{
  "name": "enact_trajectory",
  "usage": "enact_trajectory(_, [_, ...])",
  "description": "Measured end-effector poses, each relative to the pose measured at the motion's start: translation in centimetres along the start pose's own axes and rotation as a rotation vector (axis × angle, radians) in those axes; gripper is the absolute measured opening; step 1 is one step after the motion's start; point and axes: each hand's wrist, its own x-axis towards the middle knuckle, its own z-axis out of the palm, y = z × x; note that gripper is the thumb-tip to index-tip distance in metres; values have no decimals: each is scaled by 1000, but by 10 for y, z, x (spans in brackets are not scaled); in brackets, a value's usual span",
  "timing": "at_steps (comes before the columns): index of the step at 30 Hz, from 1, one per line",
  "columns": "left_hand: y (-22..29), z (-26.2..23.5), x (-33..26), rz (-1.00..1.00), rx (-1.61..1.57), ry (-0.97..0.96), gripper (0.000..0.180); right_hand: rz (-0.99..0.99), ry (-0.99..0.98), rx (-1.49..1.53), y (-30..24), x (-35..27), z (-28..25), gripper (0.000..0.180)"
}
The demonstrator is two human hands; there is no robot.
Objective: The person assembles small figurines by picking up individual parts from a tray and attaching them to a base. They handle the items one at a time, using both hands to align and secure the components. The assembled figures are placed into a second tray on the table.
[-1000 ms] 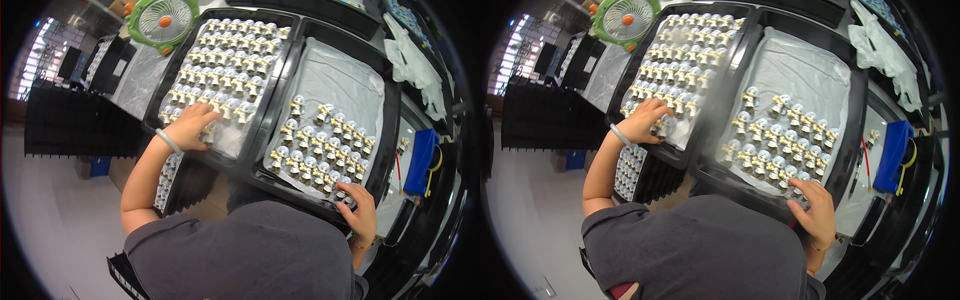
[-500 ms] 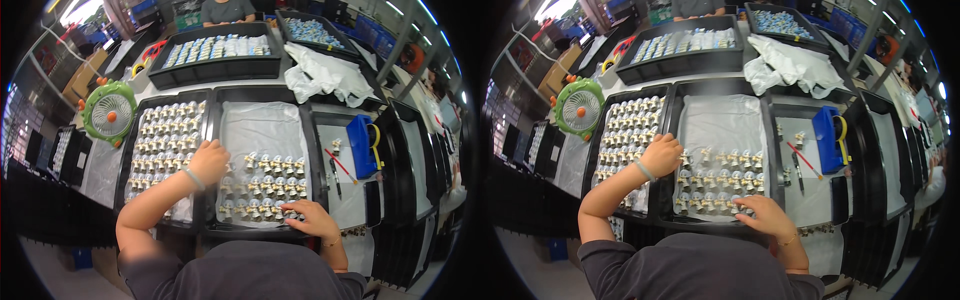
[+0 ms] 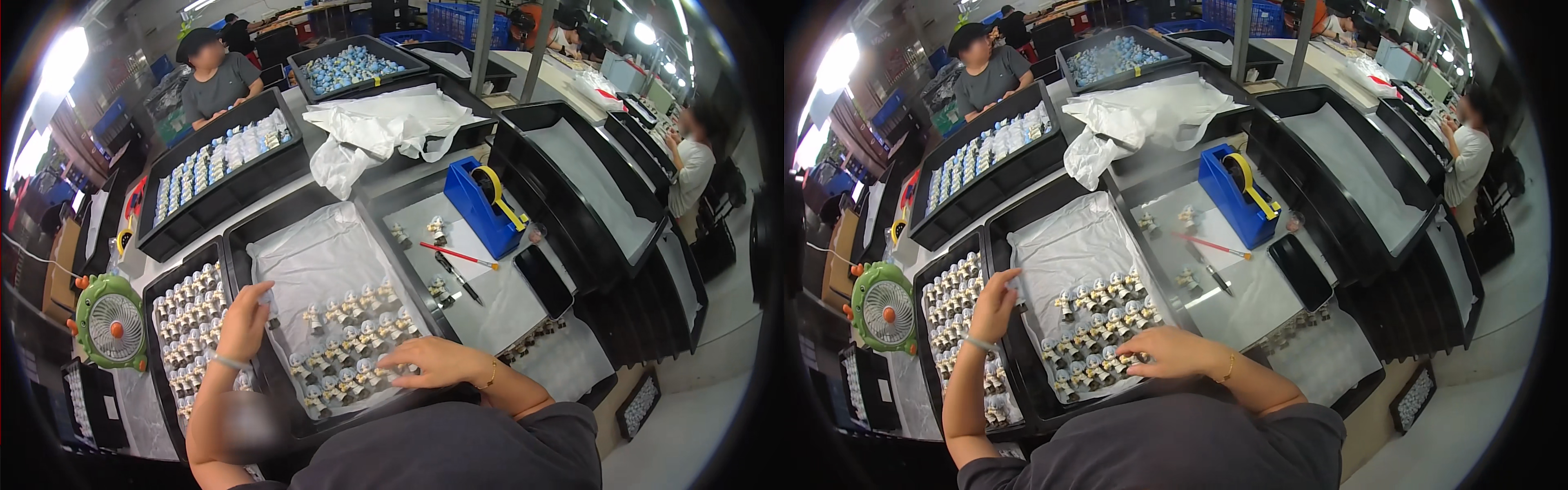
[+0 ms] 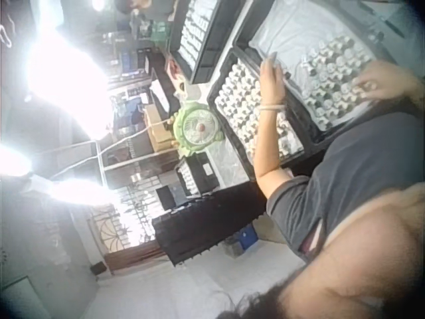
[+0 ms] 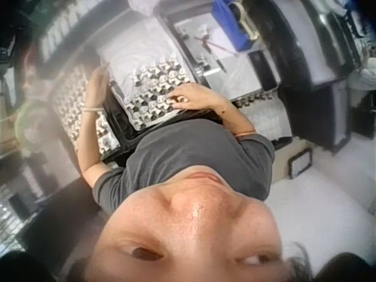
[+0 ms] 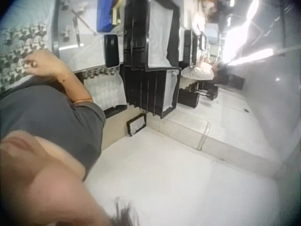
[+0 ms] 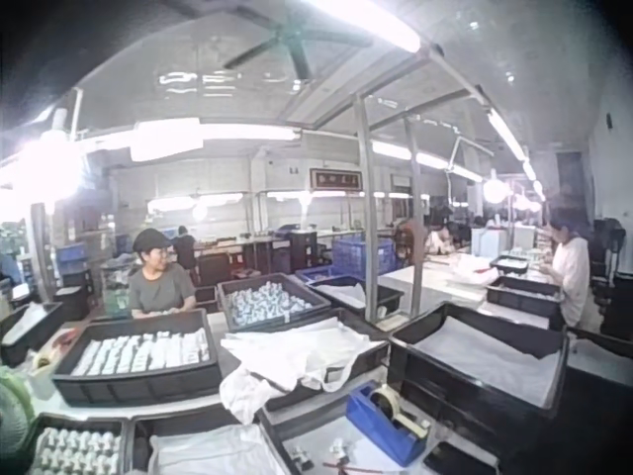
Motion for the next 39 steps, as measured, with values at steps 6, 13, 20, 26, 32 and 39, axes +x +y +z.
enact_trajectory(6, [19,11,-45,-354,-1291,-56,50,12,-85,42,-3,6,-5,40])
enact_trajectory(13, [38,7,-56,-299,-1197,-74,84,101,-68,30,-9,8,-7,40])
enact_trajectory(20, [35,3,-66,-106,-1323,-38,93,73,-41,-1,-10,12,-7,39])
enact_trajectory(26, [42,0,-69,-59,-1224,-2,91,132,-29,10,-15,13,-7,40])
enact_trajectory(32, [44,0,-71,173,-1065,47,91,115,7,39,-14,13,-6,39])
enact_trajectory(39, [41,1,-70,295,-995,21,80,121,-4,59,-13,14,-5,40])
